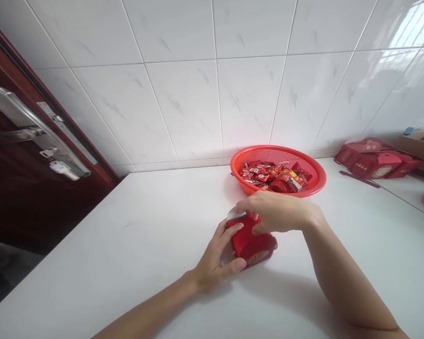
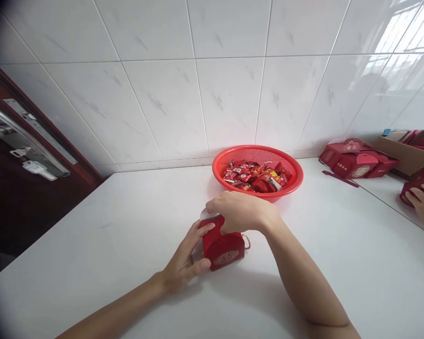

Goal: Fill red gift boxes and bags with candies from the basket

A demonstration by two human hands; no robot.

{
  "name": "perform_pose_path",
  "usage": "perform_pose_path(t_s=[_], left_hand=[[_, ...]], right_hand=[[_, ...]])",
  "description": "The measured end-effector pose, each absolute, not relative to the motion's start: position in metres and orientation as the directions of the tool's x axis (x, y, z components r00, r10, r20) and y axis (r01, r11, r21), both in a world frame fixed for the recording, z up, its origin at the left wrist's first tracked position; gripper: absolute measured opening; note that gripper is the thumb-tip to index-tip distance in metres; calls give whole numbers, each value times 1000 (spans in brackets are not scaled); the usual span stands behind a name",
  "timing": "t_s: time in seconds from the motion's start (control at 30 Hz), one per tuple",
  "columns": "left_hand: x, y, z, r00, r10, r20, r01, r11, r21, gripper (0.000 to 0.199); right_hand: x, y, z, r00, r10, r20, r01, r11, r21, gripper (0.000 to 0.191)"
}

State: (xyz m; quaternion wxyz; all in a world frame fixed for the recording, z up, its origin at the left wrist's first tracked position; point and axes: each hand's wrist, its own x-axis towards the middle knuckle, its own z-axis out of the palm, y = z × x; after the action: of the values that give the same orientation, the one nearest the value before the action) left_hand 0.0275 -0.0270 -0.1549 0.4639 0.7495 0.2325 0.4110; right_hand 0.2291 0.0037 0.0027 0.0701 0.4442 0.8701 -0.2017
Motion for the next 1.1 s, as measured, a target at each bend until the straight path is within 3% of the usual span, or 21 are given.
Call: perform_pose_path(t_s=[0.17, 0.33, 0.4, 0.57, 0.73, 1.1], left_hand=[[26, -35, -151, 451, 806, 383, 82, -465, 881, 39], [22, -32, -150, 320, 874, 366, -55, -368, 928, 42], [20, -29, -154, 297, 889, 349, -87, -339, 937, 48], [12, -18, -163, 260, 892, 369, 58, -395, 917, 70], [9, -13, -160, 289, 858, 424, 173, -482, 859, 50], [9, -12, -160, 342, 847, 407, 30, -443, 896, 44]], right_hand=[[237, 3, 8, -584, 781, -224, 801, 507, -320, 25], [237, 5, 6, -561, 826, -56, 787, 510, -348, 42], [234, 7, 3, -579, 809, -100, 783, 519, -342, 45], [225, 13, -3, -616, 736, -282, 783, 534, -318, 36], [221, 12, -3, -614, 733, -292, 786, 539, -303, 21], [212, 18, -15, -576, 763, -293, 816, 516, -263, 9]])
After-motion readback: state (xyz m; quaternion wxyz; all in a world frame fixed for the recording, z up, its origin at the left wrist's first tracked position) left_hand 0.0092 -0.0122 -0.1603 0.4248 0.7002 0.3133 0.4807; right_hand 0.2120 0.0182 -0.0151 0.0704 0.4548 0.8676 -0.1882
